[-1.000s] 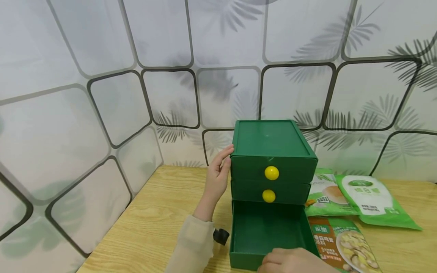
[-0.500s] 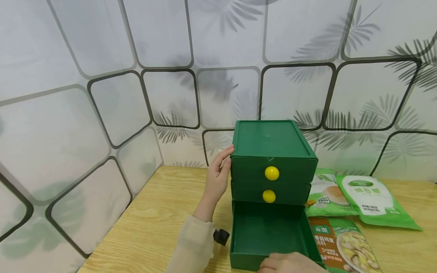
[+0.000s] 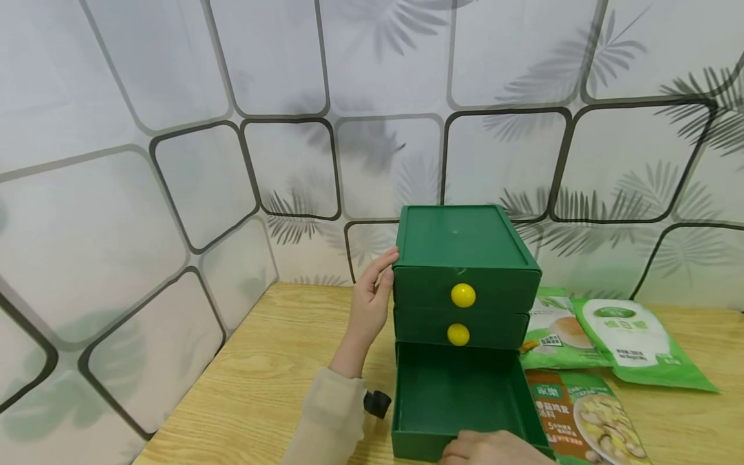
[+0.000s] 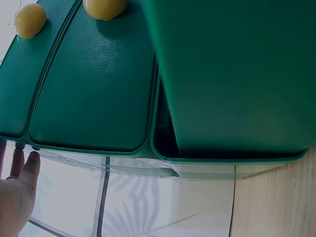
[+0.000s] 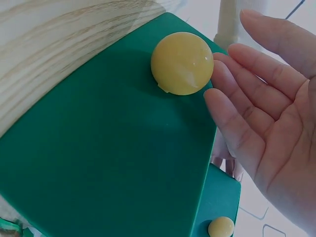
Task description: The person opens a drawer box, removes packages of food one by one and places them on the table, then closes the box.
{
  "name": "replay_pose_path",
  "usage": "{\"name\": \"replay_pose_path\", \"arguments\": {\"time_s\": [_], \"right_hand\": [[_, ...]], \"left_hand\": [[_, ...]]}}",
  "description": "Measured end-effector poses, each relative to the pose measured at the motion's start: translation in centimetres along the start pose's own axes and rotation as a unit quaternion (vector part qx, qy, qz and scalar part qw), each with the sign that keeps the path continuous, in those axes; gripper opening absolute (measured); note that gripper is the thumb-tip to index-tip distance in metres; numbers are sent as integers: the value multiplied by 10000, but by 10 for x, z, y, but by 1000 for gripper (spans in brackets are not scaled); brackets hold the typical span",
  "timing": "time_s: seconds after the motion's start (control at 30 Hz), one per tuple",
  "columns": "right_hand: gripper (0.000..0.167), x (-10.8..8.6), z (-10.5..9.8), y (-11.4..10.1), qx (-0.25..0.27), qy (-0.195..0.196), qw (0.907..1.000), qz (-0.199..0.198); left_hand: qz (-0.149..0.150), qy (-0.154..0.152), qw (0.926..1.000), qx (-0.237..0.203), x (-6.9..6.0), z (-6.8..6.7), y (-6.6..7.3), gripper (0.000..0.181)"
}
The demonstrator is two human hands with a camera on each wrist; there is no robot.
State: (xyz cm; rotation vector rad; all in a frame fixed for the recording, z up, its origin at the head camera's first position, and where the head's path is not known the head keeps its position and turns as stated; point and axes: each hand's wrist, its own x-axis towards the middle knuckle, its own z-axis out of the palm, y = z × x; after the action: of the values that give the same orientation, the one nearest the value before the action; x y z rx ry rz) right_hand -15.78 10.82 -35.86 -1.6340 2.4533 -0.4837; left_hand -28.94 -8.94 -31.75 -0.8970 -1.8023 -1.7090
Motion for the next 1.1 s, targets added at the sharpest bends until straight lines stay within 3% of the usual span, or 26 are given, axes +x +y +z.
{"name": "replay_pose_path", "arguments": {"time_s": [0.47,0.73,1.1], "right_hand": [[27,1,1,-2,-343,172,9992,-117],[33,1,0,-1,-446,171,9988,95],[38,1,0,-2,-834,552,9950,68]], "left_hand": [[-177,34,9998,-87,1,1,7,30],[-81,-4,10000,2,0,0,1,31],[-29,29,10000,-74,0,0,-1,31]]}}
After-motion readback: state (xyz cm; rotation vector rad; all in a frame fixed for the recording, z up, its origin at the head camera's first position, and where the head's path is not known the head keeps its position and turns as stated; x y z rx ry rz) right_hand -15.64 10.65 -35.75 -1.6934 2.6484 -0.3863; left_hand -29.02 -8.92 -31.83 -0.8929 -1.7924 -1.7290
